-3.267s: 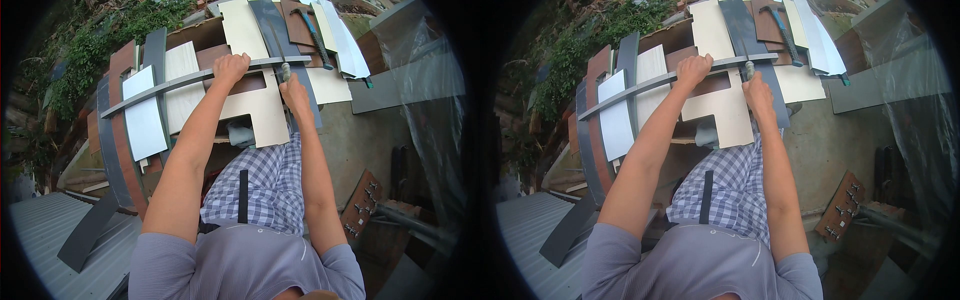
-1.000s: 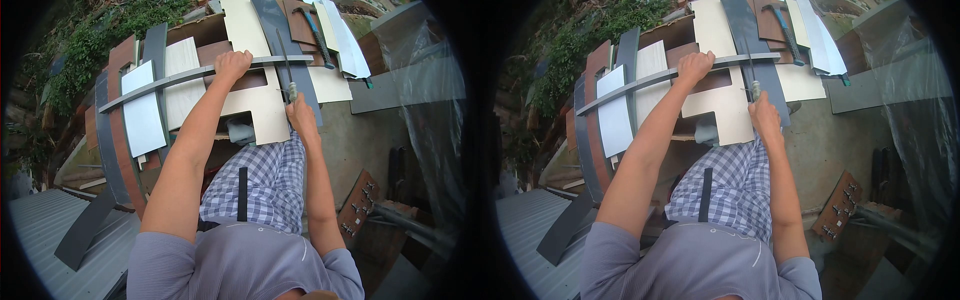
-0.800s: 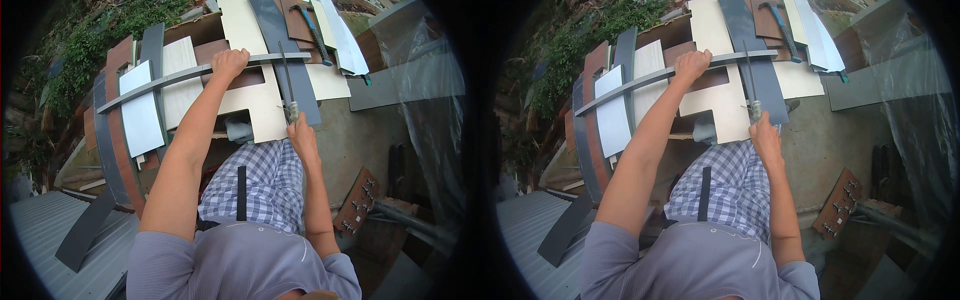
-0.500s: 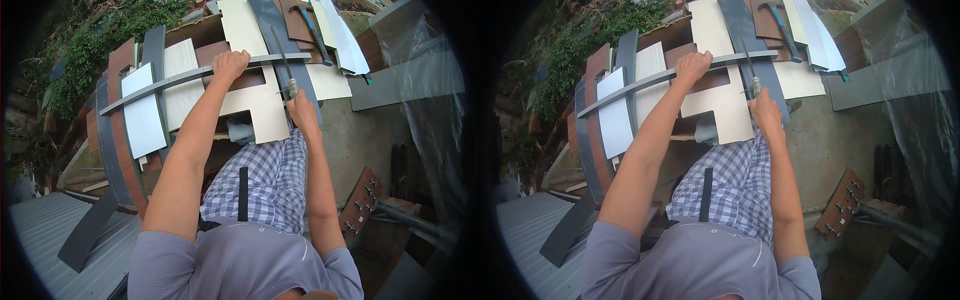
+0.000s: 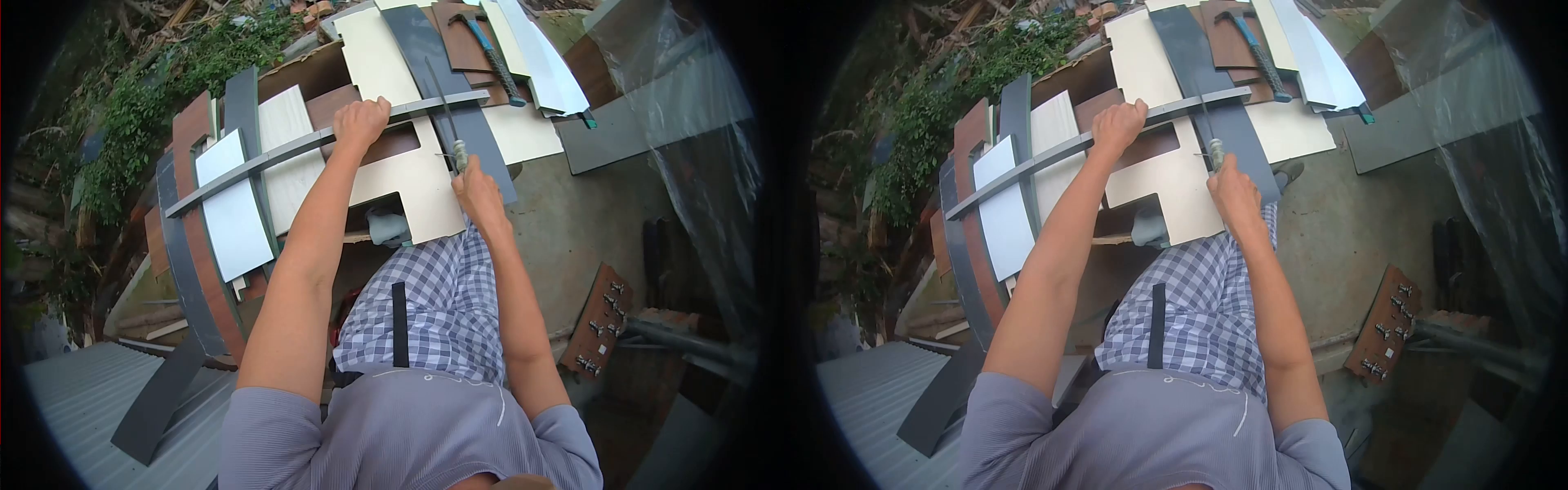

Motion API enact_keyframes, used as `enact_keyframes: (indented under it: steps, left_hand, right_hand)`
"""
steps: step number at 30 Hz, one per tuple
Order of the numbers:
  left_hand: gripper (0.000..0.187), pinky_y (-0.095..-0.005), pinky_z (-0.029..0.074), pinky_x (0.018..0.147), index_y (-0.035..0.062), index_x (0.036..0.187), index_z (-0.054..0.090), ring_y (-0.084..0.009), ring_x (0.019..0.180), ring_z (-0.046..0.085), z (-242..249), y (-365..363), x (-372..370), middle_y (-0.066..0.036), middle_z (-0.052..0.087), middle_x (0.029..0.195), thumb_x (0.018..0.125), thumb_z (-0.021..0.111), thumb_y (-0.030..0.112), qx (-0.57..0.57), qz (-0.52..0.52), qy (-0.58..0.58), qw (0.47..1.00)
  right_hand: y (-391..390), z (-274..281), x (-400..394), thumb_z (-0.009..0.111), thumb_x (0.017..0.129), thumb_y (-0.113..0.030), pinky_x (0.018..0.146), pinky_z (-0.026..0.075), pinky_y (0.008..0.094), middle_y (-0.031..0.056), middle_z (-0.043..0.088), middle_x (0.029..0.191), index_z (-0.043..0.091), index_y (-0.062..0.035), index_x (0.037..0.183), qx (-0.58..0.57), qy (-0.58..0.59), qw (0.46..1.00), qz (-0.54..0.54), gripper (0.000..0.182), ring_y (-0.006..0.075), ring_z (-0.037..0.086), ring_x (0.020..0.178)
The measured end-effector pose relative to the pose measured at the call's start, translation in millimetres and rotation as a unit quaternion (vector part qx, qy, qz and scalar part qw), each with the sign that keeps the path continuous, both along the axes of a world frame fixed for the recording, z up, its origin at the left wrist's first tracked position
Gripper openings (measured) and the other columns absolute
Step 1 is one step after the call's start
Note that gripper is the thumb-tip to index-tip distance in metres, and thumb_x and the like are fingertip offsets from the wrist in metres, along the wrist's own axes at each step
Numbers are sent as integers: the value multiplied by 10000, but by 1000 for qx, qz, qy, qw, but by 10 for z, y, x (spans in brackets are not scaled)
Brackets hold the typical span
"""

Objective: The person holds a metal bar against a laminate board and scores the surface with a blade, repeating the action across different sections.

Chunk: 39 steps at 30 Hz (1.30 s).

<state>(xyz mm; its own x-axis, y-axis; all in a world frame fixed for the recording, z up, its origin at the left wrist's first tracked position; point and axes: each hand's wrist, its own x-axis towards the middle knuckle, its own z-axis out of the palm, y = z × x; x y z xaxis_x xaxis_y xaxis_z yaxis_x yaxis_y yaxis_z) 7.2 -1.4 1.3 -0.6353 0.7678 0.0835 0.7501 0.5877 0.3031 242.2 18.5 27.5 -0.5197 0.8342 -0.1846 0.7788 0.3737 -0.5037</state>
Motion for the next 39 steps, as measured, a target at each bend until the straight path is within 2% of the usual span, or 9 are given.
enact_keyframes:
  steps: [3,5,7,10,14,15,27,32,39]
  left_hand:
    - [614,-477,465,834,-30,799,693,-439,852,621,-52,40,-17,-273,641,841,904,250,383,-25,-19,-3,1000]
    - [629,-498,446,855,-41,870,681,-451,891,605,-293,54,-134,-299,626,906,907,225,390,-63,-63,23,996]
    - [621,-498,442,861,-44,881,677,-450,890,604,-190,43,-105,-297,625,920,904,229,385,-79,-43,-7,996]
    - [619,-497,440,863,-46,851,680,-449,885,605,-130,71,-86,-293,629,905,900,238,385,-57,-42,0,997]
    - [626,-490,443,861,-49,810,684,-451,879,606,-374,101,-236,-296,629,874,898,239,383,-41,-71,66,994]
    - [628,-485,442,870,-53,822,682,-454,889,605,-218,95,-150,-300,626,881,897,240,386,-51,-36,3,998]
    - [623,-480,433,877,-60,802,681,-458,889,601,-331,115,-255,-309,622,885,894,265,393,-62,-15,-14,998]
    - [624,-443,455,834,16,644,684,-383,803,633,-261,92,-332,-162,655,661,889,235,374,-75,-20,-13,997]
    - [625,-455,450,841,6,678,690,-398,818,628,-210,129,-307,-180,656,685,888,236,380,-71,-16,-17,997]
  right_hand:
    - [-162,-46,224,482,815,-131,743,465,555,322,616,838,436,26,987,-2,7,1000,-12,238,475,611,808]
    - [-256,-65,307,483,806,-115,720,478,549,304,622,814,441,27,977,-16,39,999,-28,226,465,620,784]
    - [-295,-96,305,490,804,-116,717,482,539,292,625,802,447,22,970,-8,54,998,-30,220,459,623,786]
    - [-228,-142,266,475,825,-143,758,462,543,298,617,798,424,24,957,-18,72,997,-38,220,462,613,803]
    - [-34,-182,182,488,820,-147,766,458,546,305,616,827,430,30,973,2,68,997,-30,241,472,605,837]
    - [23,-152,135,493,819,-148,769,456,547,308,616,840,431,32,980,6,71,997,-25,249,476,602,848]
    - [118,-416,-129,502,826,-144,773,456,547,308,621,865,431,30,970,-45,117,991,-37,237,464,611,851]
    - [130,-427,-187,501,824,-131,764,466,540,311,620,849,436,40,949,-49,133,990,-22,222,462,617,836]
    - [142,-396,-174,498,825,-133,759,464,546,305,622,837,430,43,965,-32,146,988,-26,235,468,614,830]
